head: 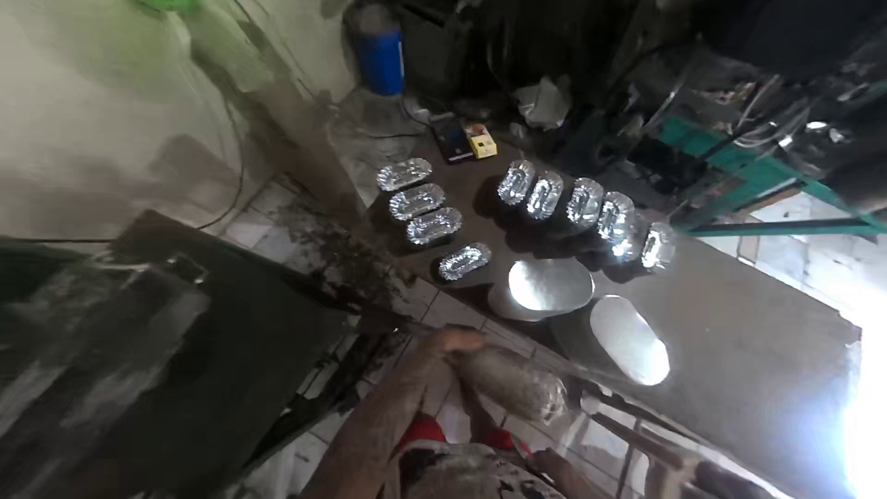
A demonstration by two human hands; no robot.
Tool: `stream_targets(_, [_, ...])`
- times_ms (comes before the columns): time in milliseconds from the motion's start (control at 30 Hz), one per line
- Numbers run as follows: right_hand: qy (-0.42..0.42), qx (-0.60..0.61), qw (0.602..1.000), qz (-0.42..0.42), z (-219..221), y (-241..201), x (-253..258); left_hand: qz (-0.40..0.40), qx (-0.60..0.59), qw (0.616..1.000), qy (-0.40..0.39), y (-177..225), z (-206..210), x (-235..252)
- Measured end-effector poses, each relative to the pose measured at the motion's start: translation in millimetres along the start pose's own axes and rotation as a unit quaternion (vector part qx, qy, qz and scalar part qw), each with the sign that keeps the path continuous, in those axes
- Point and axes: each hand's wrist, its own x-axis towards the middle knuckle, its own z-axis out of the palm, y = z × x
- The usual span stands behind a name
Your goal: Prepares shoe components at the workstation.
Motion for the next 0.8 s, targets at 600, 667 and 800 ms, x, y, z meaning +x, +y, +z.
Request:
stream_targets(600, [0.145, -0.007, 0.956, -0.257, -26.2, -311.2, 179.2, -0.3, -0.079, 0.777, 0.548, -219.9, -15.4, -322.9])
stream_targets(667, [0.182, -0.076, 0.9, -0.388, -11.0, -358.8, 206.6, -0.248, -0.083, 0.821, 0.508, -220.1, 7.6, -361.1])
stream_targets(800, [0.135, -0.327, 0.698, -0.623, 33.1, -435.0, 268.2, -0.261, 0.003, 0.893, 0.365, -218.9, 57.1, -422.2])
